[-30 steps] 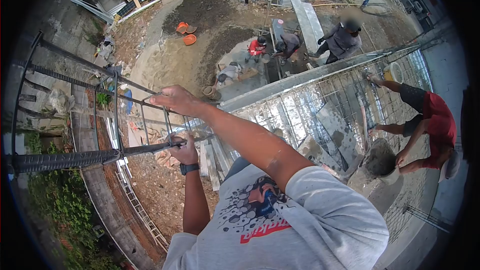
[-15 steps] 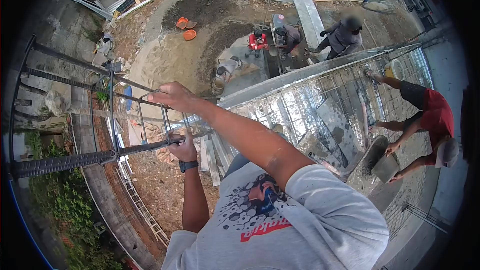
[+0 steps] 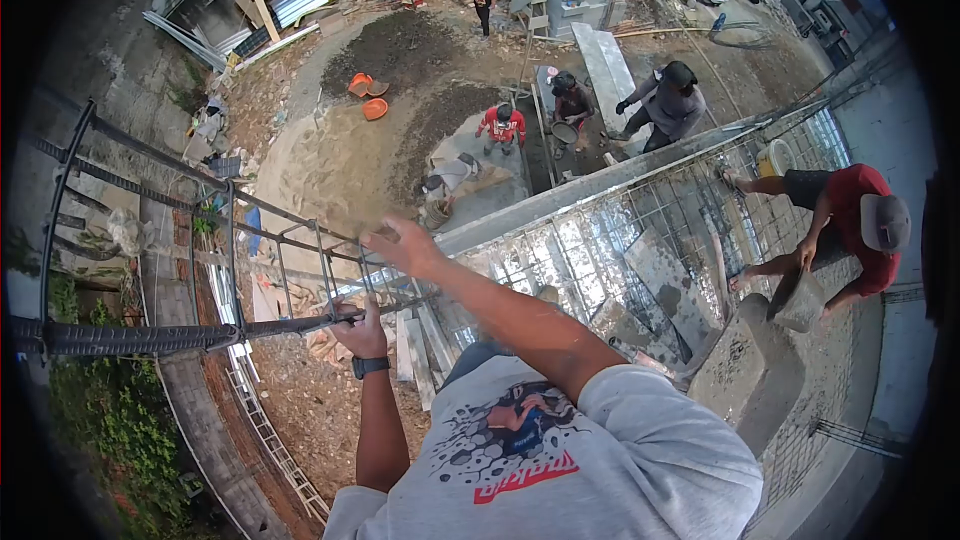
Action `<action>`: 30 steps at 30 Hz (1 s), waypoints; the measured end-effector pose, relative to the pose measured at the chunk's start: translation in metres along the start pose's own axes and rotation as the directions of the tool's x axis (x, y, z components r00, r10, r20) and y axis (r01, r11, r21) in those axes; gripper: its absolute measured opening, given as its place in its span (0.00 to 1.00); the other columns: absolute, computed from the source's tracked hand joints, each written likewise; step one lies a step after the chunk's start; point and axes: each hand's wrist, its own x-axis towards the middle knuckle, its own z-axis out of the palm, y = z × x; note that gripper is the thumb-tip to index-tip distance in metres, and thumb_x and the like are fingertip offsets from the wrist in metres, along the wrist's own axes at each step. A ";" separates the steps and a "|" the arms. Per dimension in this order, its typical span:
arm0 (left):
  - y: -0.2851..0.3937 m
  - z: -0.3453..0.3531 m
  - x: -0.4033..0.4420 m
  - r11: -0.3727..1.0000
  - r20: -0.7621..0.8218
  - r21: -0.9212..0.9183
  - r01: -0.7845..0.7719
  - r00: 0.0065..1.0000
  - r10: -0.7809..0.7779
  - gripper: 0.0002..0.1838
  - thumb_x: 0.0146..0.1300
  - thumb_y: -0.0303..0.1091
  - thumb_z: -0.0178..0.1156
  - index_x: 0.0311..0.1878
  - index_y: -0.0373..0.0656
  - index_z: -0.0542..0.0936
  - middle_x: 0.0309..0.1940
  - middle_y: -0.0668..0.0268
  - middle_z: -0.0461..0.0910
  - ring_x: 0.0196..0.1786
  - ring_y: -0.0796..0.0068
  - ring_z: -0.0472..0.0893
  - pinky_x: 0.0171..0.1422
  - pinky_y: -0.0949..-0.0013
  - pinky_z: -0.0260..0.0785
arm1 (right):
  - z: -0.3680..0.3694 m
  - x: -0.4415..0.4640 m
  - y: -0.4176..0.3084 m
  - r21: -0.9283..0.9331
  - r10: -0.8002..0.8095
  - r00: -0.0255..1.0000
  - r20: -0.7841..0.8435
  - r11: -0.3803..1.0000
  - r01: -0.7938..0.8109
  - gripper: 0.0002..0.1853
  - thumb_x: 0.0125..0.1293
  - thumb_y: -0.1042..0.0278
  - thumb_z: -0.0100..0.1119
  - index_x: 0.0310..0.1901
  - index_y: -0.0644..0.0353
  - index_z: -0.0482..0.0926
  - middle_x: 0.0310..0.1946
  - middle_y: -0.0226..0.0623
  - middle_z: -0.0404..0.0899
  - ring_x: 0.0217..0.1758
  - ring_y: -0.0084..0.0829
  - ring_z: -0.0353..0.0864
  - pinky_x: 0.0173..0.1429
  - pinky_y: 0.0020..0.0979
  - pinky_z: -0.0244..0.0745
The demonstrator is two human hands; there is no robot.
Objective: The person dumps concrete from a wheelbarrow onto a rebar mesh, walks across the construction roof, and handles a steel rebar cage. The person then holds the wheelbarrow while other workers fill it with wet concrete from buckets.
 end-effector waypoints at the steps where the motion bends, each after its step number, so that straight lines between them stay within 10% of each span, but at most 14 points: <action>1: 0.007 0.001 0.000 1.000 -0.006 -0.012 0.010 1.000 -0.010 0.25 0.52 0.26 0.71 0.51 0.39 0.70 0.31 0.72 0.67 0.34 0.82 0.68 0.37 0.77 0.63 | -0.012 -0.008 0.048 -0.043 0.056 0.998 -0.004 0.997 -0.056 0.31 0.60 0.36 0.60 0.41 0.64 0.78 0.34 0.44 0.81 0.41 0.34 0.80 0.49 0.35 0.73; 5: 0.006 -0.003 -0.001 1.000 0.006 -0.004 -0.003 1.000 0.003 0.25 0.50 0.26 0.73 0.49 0.41 0.71 0.27 0.74 0.65 0.29 0.85 0.64 0.32 0.79 0.58 | -0.128 -0.115 0.243 -0.565 0.492 0.862 -0.124 0.679 -0.469 0.37 0.60 0.35 0.55 0.50 0.69 0.77 0.50 0.56 0.77 0.57 0.49 0.76 0.64 0.41 0.67; 6: 0.007 -0.003 0.000 1.000 0.007 0.005 -0.025 1.000 0.025 0.25 0.50 0.25 0.73 0.49 0.41 0.71 0.24 0.76 0.64 0.26 0.87 0.63 0.30 0.80 0.56 | -0.169 -0.162 0.331 -0.789 0.523 0.852 0.011 0.528 -0.314 0.40 0.60 0.35 0.54 0.55 0.72 0.74 0.58 0.59 0.72 0.64 0.49 0.71 0.67 0.41 0.64; 7: 0.006 -0.003 0.002 0.999 0.009 0.015 -0.049 0.999 0.048 0.25 0.49 0.23 0.73 0.48 0.42 0.70 0.22 0.77 0.62 0.24 0.88 0.61 0.28 0.81 0.54 | -0.199 -0.206 0.300 -0.525 0.802 0.498 -0.330 0.283 -0.803 0.37 0.62 0.38 0.49 0.61 0.64 0.72 0.63 0.57 0.68 0.68 0.48 0.67 0.70 0.40 0.62; 9: 0.004 -0.003 0.005 0.997 0.010 -0.003 -0.072 0.997 0.072 0.25 0.49 0.23 0.73 0.48 0.42 0.70 0.22 0.77 0.62 0.24 0.88 0.61 0.28 0.81 0.54 | -0.246 -0.300 0.309 -0.484 0.757 0.405 -0.513 0.134 -0.865 0.32 0.64 0.44 0.49 0.59 0.64 0.74 0.62 0.52 0.70 0.67 0.46 0.69 0.70 0.41 0.62; 11: 0.009 0.000 0.003 0.997 0.006 -0.023 -0.075 0.997 0.075 0.25 0.49 0.24 0.73 0.48 0.42 0.70 0.22 0.77 0.63 0.24 0.88 0.61 0.27 0.81 0.53 | -0.284 -0.383 0.317 -0.154 0.770 0.312 -0.556 0.274 -0.949 0.24 0.62 0.44 0.57 0.41 0.62 0.80 0.35 0.44 0.81 0.36 0.38 0.79 0.41 0.40 0.73; 12: 0.006 0.001 0.001 0.999 0.005 -0.018 -0.043 0.999 0.043 0.24 0.50 0.24 0.73 0.48 0.42 0.70 0.22 0.77 0.63 0.24 0.88 0.61 0.27 0.81 0.53 | -0.297 -0.420 0.324 0.288 0.842 0.085 -0.533 0.275 -0.917 0.20 0.62 0.47 0.60 0.32 0.60 0.81 0.22 0.36 0.81 0.20 0.30 0.77 0.26 0.38 0.71; 15: -0.008 -0.002 0.004 1.000 0.007 0.001 -0.018 1.000 0.018 0.24 0.51 0.24 0.72 0.48 0.41 0.70 0.23 0.77 0.64 0.24 0.88 0.63 0.28 0.81 0.55 | -0.297 -0.484 0.309 0.376 0.767 -0.112 -0.631 0.177 -0.910 0.24 0.63 0.47 0.54 0.30 0.66 0.81 0.22 0.44 0.81 0.21 0.35 0.79 0.29 0.39 0.73; 18: -0.009 0.000 0.008 0.999 0.032 0.001 -0.045 0.998 0.045 0.23 0.53 0.24 0.71 0.50 0.38 0.71 0.24 0.76 0.65 0.26 0.88 0.66 0.30 0.80 0.58 | -0.274 -0.491 0.368 0.564 0.801 -0.105 -0.590 0.316 -0.763 0.28 0.65 0.41 0.52 0.28 0.65 0.79 0.17 0.43 0.77 0.16 0.36 0.74 0.21 0.41 0.67; 19: -0.002 -0.002 0.006 1.000 0.037 -0.004 -0.002 0.999 0.002 0.23 0.52 0.24 0.71 0.50 0.38 0.70 0.25 0.76 0.66 0.26 0.87 0.66 0.30 0.80 0.58 | -0.278 -0.473 0.374 0.728 0.959 0.169 -0.226 0.282 -0.624 0.30 0.65 0.36 0.50 0.23 0.59 0.73 0.14 0.34 0.70 0.14 0.30 0.69 0.19 0.36 0.64; 21: 0.000 -0.005 0.004 0.999 0.045 -0.036 0.040 0.998 -0.039 0.25 0.51 0.23 0.71 0.50 0.38 0.71 0.26 0.75 0.66 0.27 0.87 0.67 0.31 0.80 0.60 | -0.233 -0.348 0.225 0.575 0.830 0.285 -0.480 0.543 -0.612 0.33 0.64 0.30 0.50 0.18 0.54 0.65 0.12 0.27 0.59 0.14 0.23 0.58 0.20 0.29 0.55; 25: 0.007 -0.013 0.009 0.997 0.122 -0.076 0.023 0.992 -0.014 0.27 0.48 0.22 0.73 0.50 0.39 0.71 0.27 0.74 0.69 0.28 0.86 0.70 0.32 0.80 0.64 | -0.242 -0.229 0.123 0.292 0.446 0.803 -0.396 0.890 -0.350 0.34 0.68 0.29 0.37 0.16 0.50 0.59 0.12 0.22 0.53 0.14 0.20 0.52 0.21 0.26 0.51; 30: -0.005 -0.020 0.013 0.967 0.231 -0.221 0.129 0.970 -0.077 0.26 0.45 0.23 0.76 0.48 0.37 0.74 0.30 0.69 0.78 0.29 0.83 0.76 0.33 0.78 0.70 | -0.237 -0.164 0.030 0.104 0.035 0.970 -0.240 0.995 -0.010 0.37 0.67 0.25 0.24 0.17 0.52 0.58 0.13 0.22 0.51 0.15 0.19 0.50 0.21 0.25 0.47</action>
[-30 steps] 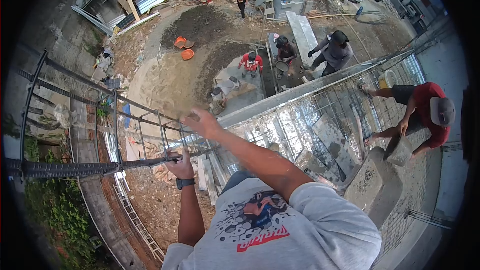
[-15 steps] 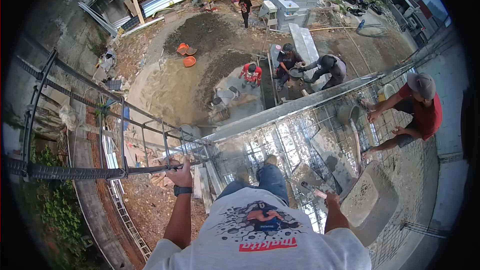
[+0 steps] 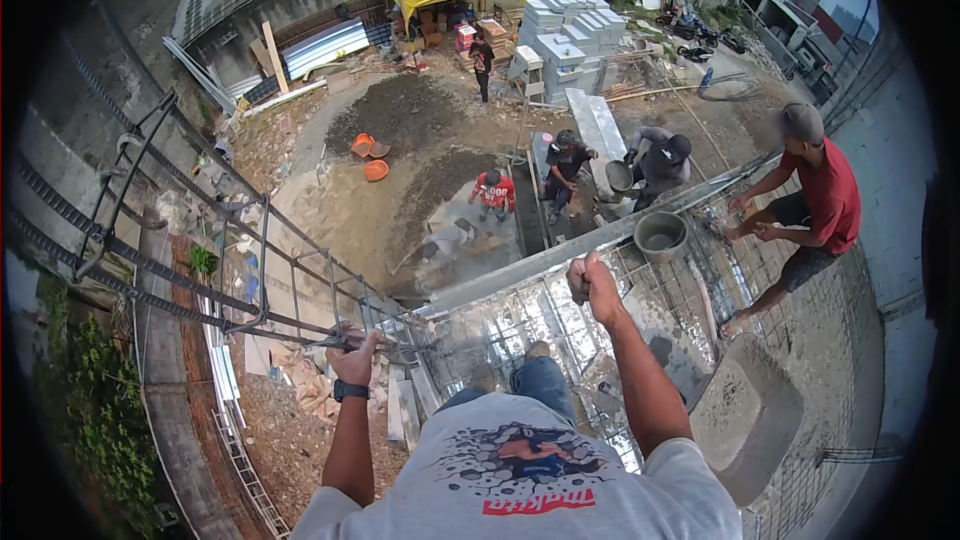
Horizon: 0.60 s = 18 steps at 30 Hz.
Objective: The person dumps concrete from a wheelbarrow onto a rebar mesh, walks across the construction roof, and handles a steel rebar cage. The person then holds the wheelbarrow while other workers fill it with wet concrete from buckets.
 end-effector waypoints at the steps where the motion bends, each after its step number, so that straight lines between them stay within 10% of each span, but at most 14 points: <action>1: 0.005 -0.001 0.000 1.000 0.006 0.023 0.019 1.000 -0.019 0.25 0.44 0.23 0.77 0.46 0.37 0.75 0.29 0.69 0.78 0.28 0.83 0.76 0.33 0.78 0.70 | 0.008 0.002 -0.005 -0.020 -0.065 0.997 0.036 0.998 0.066 0.38 0.66 0.24 0.23 0.17 0.53 0.58 0.14 0.22 0.51 0.15 0.19 0.50 0.21 0.25 0.46; 18: 0.017 0.008 -0.006 0.998 -0.055 0.055 -0.002 0.999 0.005 0.24 0.47 0.26 0.76 0.47 0.43 0.75 0.19 0.78 0.72 0.20 0.91 0.66 0.27 0.83 0.59 | 0.065 -0.038 -0.007 0.183 -0.057 0.998 0.021 0.982 0.052 0.38 0.67 0.25 0.26 0.20 0.56 0.62 0.15 0.24 0.54 0.17 0.20 0.51 0.22 0.26 0.50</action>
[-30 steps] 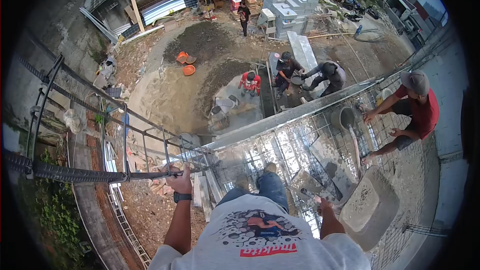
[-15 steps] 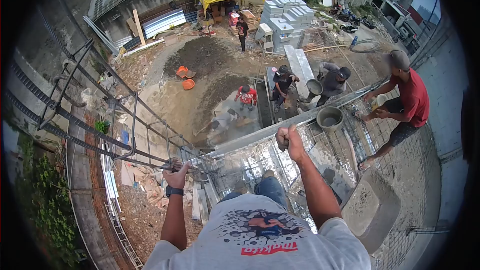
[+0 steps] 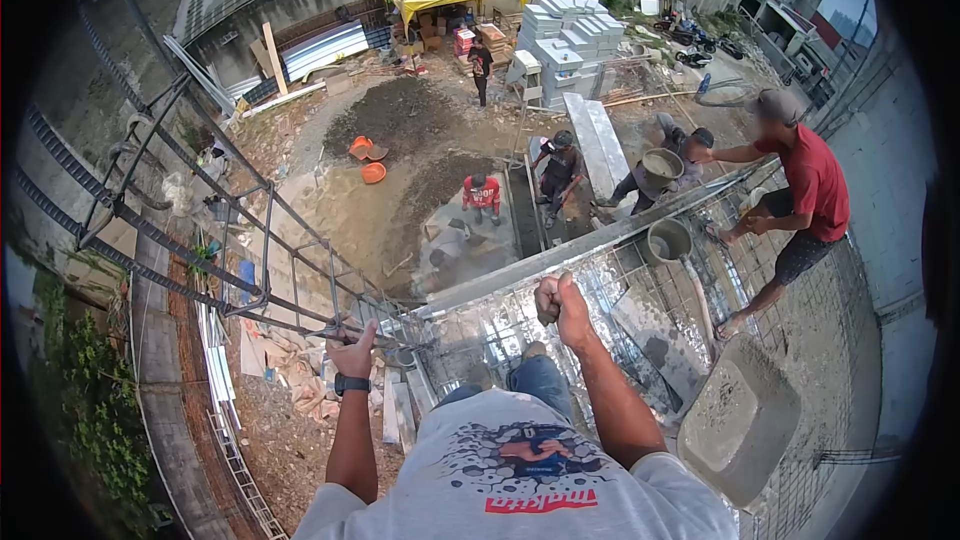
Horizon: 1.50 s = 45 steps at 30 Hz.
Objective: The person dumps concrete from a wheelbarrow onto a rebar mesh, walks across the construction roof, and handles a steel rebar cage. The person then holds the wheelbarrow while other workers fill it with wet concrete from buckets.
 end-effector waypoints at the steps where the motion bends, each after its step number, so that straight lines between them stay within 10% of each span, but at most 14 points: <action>1: 0.001 0.000 0.000 1.000 -0.002 0.009 -0.014 1.000 0.014 0.24 0.47 0.26 0.76 0.47 0.43 0.75 0.18 0.78 0.72 0.19 0.91 0.66 0.26 0.83 0.58 | 0.000 -0.001 0.005 0.033 0.009 1.000 0.004 0.999 -0.009 0.38 0.67 0.25 0.26 0.20 0.56 0.62 0.15 0.24 0.54 0.16 0.20 0.51 0.22 0.26 0.50; 7: 0.011 0.007 -0.002 1.000 -0.046 0.002 0.002 0.999 -0.002 0.23 0.48 0.26 0.75 0.47 0.42 0.75 0.17 0.79 0.70 0.19 0.92 0.65 0.26 0.83 0.56 | 0.006 -0.009 0.021 0.145 0.144 0.989 -0.017 0.980 -0.140 0.37 0.68 0.27 0.32 0.20 0.56 0.66 0.16 0.23 0.59 0.18 0.18 0.58 0.24 0.25 0.53; 14: -0.013 -0.001 0.005 0.999 -0.027 0.051 -0.005 1.000 0.006 0.22 0.47 0.24 0.75 0.45 0.41 0.76 0.25 0.76 0.71 0.24 0.89 0.69 0.30 0.83 0.61 | 0.012 -0.010 0.053 -0.299 0.276 0.937 -0.213 0.895 -0.332 0.25 0.65 0.46 0.59 0.19 0.56 0.69 0.16 0.21 0.63 0.22 0.16 0.56 0.25 0.27 0.54; 26: -0.020 0.006 0.001 0.996 -0.073 0.053 -0.077 0.994 0.081 0.22 0.52 0.25 0.72 0.49 0.40 0.74 0.25 0.73 0.71 0.27 0.87 0.69 0.30 0.81 0.62 | 0.001 -0.059 0.168 -0.595 0.433 0.854 -0.287 0.618 -0.513 0.29 0.60 0.38 0.56 0.36 0.64 0.81 0.34 0.52 0.81 0.41 0.45 0.81 0.48 0.43 0.72; 35: -0.015 -0.011 -0.002 0.994 0.134 -0.109 -0.004 0.991 0.019 0.29 0.52 0.20 0.68 0.59 0.36 0.70 0.32 0.68 0.75 0.36 0.79 0.74 0.43 0.74 0.71 | -0.061 -0.094 0.216 -0.706 0.526 0.792 -0.310 0.431 -0.562 0.34 0.61 0.37 0.54 0.45 0.67 0.80 0.46 0.56 0.80 0.51 0.50 0.79 0.56 0.43 0.72; 38: -0.036 -0.030 0.000 0.942 0.167 -0.287 -0.172 0.960 0.226 0.35 0.67 0.57 0.53 0.62 0.33 0.66 0.47 0.55 0.76 0.53 0.64 0.76 0.58 0.61 0.69 | -0.102 -0.119 0.242 -0.741 0.540 0.712 -0.449 0.220 -0.634 0.32 0.63 0.37 0.50 0.43 0.65 0.83 0.41 0.55 0.82 0.48 0.49 0.81 0.55 0.43 0.73; 42: -0.021 -0.031 0.010 0.714 -0.107 -0.676 0.181 0.935 -0.338 0.41 0.68 0.66 0.42 0.64 0.33 0.65 0.61 0.48 0.66 0.66 0.53 0.66 0.66 0.52 0.66 | -0.143 -0.140 0.265 -0.697 0.660 0.594 -0.460 0.146 -0.702 0.30 0.64 0.36 0.46 0.32 0.58 0.86 0.27 0.44 0.84 0.40 0.43 0.84 0.52 0.40 0.75; 45: -0.054 -0.042 0.040 0.763 0.044 -0.485 0.427 0.883 -0.467 0.37 0.66 0.65 0.47 0.64 0.41 0.66 0.58 0.53 0.69 0.58 0.57 0.72 0.62 0.56 0.67 | -0.131 -0.137 0.238 -0.581 0.670 0.554 -0.495 0.219 -0.784 0.32 0.61 0.37 0.50 0.28 0.65 0.84 0.24 0.45 0.83 0.36 0.41 0.85 0.49 0.42 0.76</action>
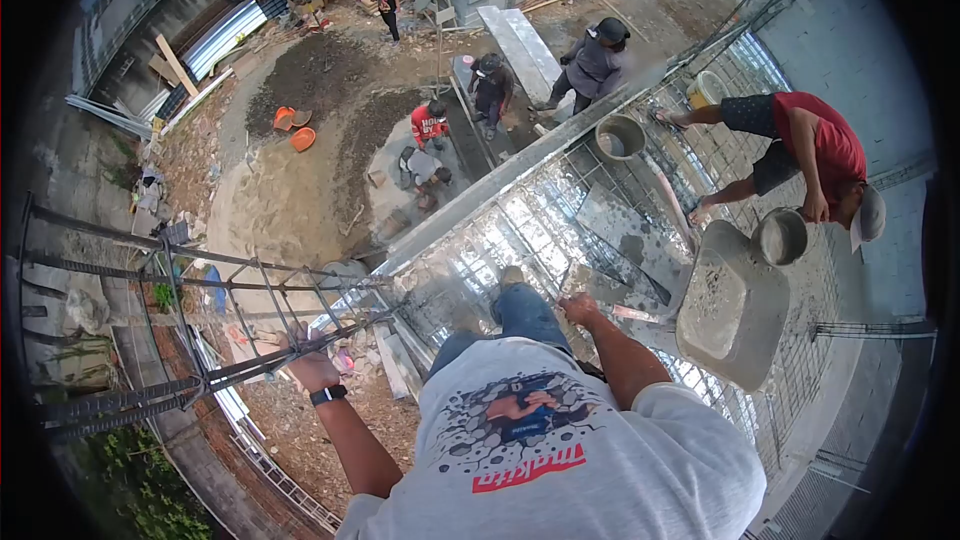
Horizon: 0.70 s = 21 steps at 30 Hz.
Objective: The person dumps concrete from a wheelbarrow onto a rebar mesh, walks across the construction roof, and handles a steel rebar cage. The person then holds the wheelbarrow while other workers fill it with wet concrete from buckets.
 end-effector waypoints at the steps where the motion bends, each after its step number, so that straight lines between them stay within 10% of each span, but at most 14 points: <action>1: 0.008 0.001 0.008 0.991 0.035 0.038 0.125 0.991 -0.126 0.36 0.64 0.65 0.50 0.63 0.45 0.67 0.56 0.55 0.71 0.54 0.59 0.74 0.61 0.58 0.67 | -0.001 -0.002 -0.005 0.010 0.011 1.000 0.022 1.000 -0.011 0.32 0.61 0.37 0.50 0.28 0.65 0.84 0.24 0.45 0.83 0.36 0.41 0.85 0.49 0.42 0.76; 5: 0.039 0.042 0.017 0.955 0.076 0.029 0.296 0.952 -0.297 0.30 0.63 0.63 0.55 0.57 0.50 0.72 0.43 0.65 0.78 0.29 0.75 0.75 0.34 0.70 0.73 | 0.011 0.015 -0.018 0.034 -0.069 0.998 -0.009 0.997 0.069 0.31 0.64 0.38 0.50 0.31 0.65 0.83 0.26 0.45 0.84 0.31 0.38 0.85 0.43 0.39 0.78; 9: 0.041 0.058 0.021 0.924 0.172 0.248 0.290 0.926 -0.337 0.22 0.66 0.53 0.57 0.52 0.45 0.74 0.18 0.75 0.70 0.11 0.86 0.60 0.13 0.81 0.51 | 0.017 0.025 -0.039 0.175 -0.132 0.986 -0.099 0.973 0.148 0.27 0.63 0.43 0.58 0.33 0.66 0.81 0.22 0.40 0.81 0.24 0.30 0.80 0.34 0.35 0.75; 10: 0.041 0.058 0.021 0.924 0.174 0.222 0.311 0.920 -0.352 0.20 0.68 0.52 0.56 0.48 0.43 0.75 0.12 0.78 0.60 0.10 0.86 0.56 0.12 0.79 0.44 | 0.017 0.025 -0.046 0.265 -0.060 0.996 -0.069 0.961 0.076 0.29 0.60 0.41 0.56 0.33 0.67 0.83 0.29 0.47 0.84 0.40 0.45 0.83 0.49 0.42 0.74; 13: 0.036 0.053 0.018 0.950 0.171 0.122 0.287 0.937 -0.305 0.18 0.70 0.50 0.54 0.45 0.43 0.76 0.11 0.78 0.57 0.09 0.86 0.55 0.11 0.78 0.42 | 0.012 0.015 -0.055 0.369 -0.023 0.999 -0.026 0.929 0.031 0.29 0.60 0.40 0.55 0.34 0.67 0.82 0.29 0.48 0.83 0.40 0.45 0.83 0.49 0.42 0.74; 18: 0.033 0.049 0.020 0.946 0.207 0.082 0.313 0.923 -0.323 0.17 0.70 0.50 0.54 0.41 0.43 0.75 0.12 0.78 0.57 0.10 0.87 0.56 0.10 0.80 0.44 | 0.034 0.040 -0.002 0.044 -0.197 0.968 -0.157 0.978 0.206 0.28 0.61 0.42 0.56 0.29 0.66 0.82 0.25 0.45 0.82 0.31 0.39 0.83 0.42 0.39 0.76; 21: 0.032 0.048 0.021 0.942 0.197 0.076 0.328 0.921 -0.336 0.17 0.70 0.49 0.54 0.41 0.42 0.75 0.11 0.78 0.57 0.10 0.87 0.56 0.10 0.80 0.44 | 0.033 0.048 0.019 -0.065 -0.259 0.966 -0.021 0.964 0.258 0.24 0.62 0.47 0.59 0.42 0.65 0.78 0.22 0.41 0.79 0.24 0.35 0.80 0.32 0.34 0.76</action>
